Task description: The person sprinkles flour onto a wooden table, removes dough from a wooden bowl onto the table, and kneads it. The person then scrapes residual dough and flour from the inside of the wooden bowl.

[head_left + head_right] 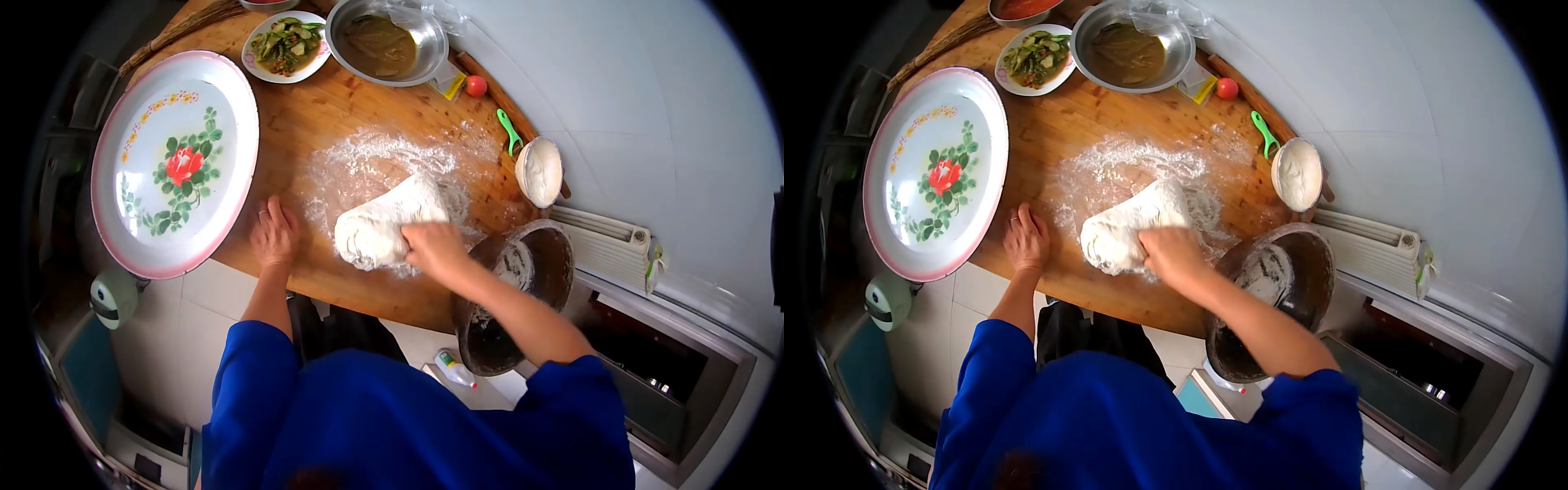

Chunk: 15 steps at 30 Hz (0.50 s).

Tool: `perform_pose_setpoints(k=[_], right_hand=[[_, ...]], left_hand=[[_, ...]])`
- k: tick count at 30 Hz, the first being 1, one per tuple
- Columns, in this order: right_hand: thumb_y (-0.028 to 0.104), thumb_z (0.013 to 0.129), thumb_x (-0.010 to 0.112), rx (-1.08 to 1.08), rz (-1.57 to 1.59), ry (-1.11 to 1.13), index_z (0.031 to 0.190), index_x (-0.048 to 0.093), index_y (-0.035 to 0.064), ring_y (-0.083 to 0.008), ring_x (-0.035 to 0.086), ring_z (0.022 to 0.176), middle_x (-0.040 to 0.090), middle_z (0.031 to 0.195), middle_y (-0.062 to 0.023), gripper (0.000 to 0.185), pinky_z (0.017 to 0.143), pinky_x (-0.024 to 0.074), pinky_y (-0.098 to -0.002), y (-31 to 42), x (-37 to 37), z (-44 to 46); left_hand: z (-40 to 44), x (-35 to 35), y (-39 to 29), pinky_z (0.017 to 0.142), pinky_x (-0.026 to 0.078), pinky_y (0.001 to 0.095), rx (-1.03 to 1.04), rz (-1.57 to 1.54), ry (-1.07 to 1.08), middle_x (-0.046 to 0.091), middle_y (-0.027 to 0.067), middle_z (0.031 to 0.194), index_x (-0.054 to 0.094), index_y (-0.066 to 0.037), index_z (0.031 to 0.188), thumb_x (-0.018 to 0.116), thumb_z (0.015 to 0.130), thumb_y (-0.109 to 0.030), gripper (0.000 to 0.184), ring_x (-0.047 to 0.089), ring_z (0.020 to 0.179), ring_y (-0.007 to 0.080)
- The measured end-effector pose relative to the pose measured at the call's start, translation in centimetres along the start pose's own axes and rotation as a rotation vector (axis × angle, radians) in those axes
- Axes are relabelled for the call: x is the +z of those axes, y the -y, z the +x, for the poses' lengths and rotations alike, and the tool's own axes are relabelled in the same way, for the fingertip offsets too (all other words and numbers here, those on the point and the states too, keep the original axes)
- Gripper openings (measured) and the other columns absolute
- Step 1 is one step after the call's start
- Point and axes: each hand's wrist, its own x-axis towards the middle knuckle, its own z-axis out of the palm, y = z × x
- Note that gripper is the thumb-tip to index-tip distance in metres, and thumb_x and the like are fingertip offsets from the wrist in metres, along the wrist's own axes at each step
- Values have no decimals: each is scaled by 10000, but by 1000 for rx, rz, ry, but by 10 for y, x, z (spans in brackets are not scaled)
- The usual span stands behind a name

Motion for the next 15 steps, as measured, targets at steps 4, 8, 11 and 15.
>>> perform_pose_setpoints(k=[4, 8, 11, 15], right_hand=[[45, 660, 599, -78, -252, -252, 703, 590, 49, -258, 621, 693, 616, 716, -133, 44, 589, 490, -356, -27, 52, 32], [49, 620, 622, -4, -160, -311, 732, 589, 54, -287, 605, 705, 612, 763, -140, 117, 627, 479, -374, -32, 29, 80], [-18, 692, 576, 44, 18, 183, 828, 614, 60, -262, 601, 824, 624, 846, -147, 161, 720, 483, -353, -29, -15, 81], [35, 740, 540, -99, 206, 146, 914, 618, 67, -251, 587, 864, 621, 925, -135, 194, 749, 464, -348, -1, -80, 65]], left_hand=[[1, -3, -2, 540, 493, 391, -4, 37, 16, 554, 150, 882, 503, -74, 971, 515, 782, -138, 201, 548, 794, 314], [-4, -9, -3, 543, 494, 396, -12, 24, 24, 555, 153, 885, 508, -74, 966, 516, 780, -140, 197, 551, 778, 317], [0, -7, -3, 654, 469, 421, -48, -31, 71, 555, 180, 915, 483, -64, 1011, 503, 799, -144, 228, 544, 803, 341], [2, -16, -7, 649, 471, 415, -93, -56, 147, 548, 180, 928, 478, -69, 1018, 509, 791, -145, 241, 542, 815, 342]])
